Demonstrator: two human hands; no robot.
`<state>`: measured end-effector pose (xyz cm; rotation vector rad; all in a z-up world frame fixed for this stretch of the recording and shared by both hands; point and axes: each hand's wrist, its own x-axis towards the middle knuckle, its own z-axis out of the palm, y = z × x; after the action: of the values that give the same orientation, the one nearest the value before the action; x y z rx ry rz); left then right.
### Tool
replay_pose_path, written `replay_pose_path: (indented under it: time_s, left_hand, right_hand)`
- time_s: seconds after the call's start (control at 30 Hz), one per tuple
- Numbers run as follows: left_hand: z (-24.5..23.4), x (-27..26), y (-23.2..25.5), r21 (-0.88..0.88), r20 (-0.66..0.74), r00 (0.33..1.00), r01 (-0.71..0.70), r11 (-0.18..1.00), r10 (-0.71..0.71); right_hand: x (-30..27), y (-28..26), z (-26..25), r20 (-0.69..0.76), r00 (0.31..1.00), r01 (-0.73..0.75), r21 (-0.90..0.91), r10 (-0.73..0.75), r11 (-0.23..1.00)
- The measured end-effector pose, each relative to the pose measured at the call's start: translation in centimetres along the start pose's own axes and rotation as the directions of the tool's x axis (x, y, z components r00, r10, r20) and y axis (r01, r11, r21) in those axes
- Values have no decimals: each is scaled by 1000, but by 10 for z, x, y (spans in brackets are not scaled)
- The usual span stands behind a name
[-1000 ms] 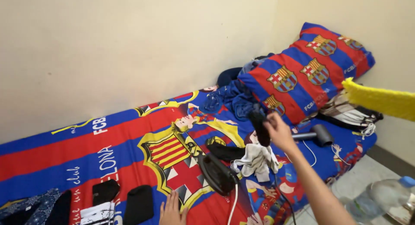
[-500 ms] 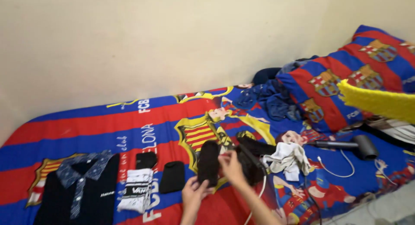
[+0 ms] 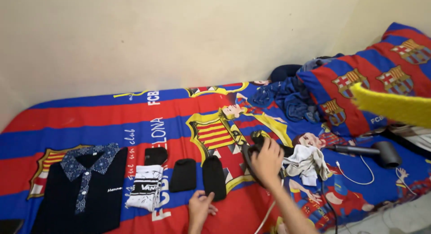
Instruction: Iron several pairs of socks and a shirt on a bed.
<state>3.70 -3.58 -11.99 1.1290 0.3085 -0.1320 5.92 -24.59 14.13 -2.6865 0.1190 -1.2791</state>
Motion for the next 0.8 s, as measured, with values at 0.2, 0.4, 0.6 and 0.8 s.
replay_pose_path:
  time_s: [0.2, 0.4, 0.6, 0.8]
  left_hand:
    - [-5, 20, 2, 41, 152, 988, -33, 999, 26]
    - [-1, -7, 29, 149, -26, 999, -34, 988, 38]
    - [61, -63, 131, 484, -174, 906, -263, 834, 387]
    - [86, -28, 143, 224, -9, 958, -277, 934, 286]
  right_hand:
    - [15, 7, 80, 293, 913, 206, 269, -284, 941]
    - [-30, -56, 144, 684, 703, -67, 338, -196, 939]
    - [-30, -38, 109, 707, 708, -498, 497, 2, 711]
    - [-20, -25, 39, 651, 757, -515, 650, -61, 559]
